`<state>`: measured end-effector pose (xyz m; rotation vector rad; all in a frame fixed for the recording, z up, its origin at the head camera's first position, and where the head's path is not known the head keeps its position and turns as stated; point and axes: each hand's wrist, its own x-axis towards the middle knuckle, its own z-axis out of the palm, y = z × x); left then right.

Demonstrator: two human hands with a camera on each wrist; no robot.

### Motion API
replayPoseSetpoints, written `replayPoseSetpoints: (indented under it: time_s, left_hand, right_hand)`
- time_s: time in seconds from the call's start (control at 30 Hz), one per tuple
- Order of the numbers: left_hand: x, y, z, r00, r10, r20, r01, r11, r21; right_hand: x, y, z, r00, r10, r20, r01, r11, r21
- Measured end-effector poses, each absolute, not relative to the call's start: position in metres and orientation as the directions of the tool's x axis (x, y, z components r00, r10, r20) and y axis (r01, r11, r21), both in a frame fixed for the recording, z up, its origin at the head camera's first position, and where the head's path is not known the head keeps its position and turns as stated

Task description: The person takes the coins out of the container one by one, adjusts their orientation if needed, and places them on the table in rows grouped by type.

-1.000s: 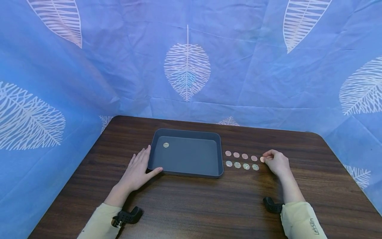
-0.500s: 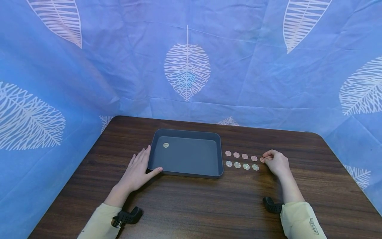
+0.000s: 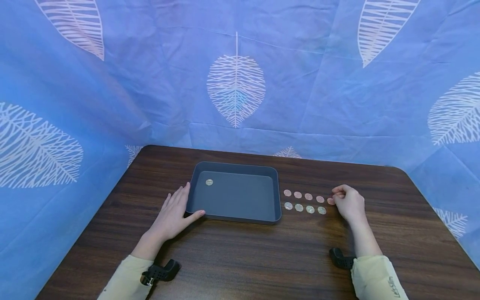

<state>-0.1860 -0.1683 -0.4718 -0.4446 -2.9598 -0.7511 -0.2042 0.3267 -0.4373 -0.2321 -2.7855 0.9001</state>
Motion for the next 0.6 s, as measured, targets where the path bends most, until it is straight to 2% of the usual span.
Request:
replayPoseSetpoints:
  time_s: [0.13,0.6]
  left_hand:
    - [-0.186,-0.168,-0.472,-0.957,0.262,0.127,0.291,0.840,0.458]
    - [-0.186,-0.168,-0.473,-0.957,0.258,0.130,0.289,0.843,0.454]
  right_hand:
    - [-0.206,0.316,-0.431,-0.960,0.190,0.205,0.028,0.795,-0.606]
    - [-0.222,0.248,-0.422,-0.961,0.072,0.267,-0.130,0.733,-0.668]
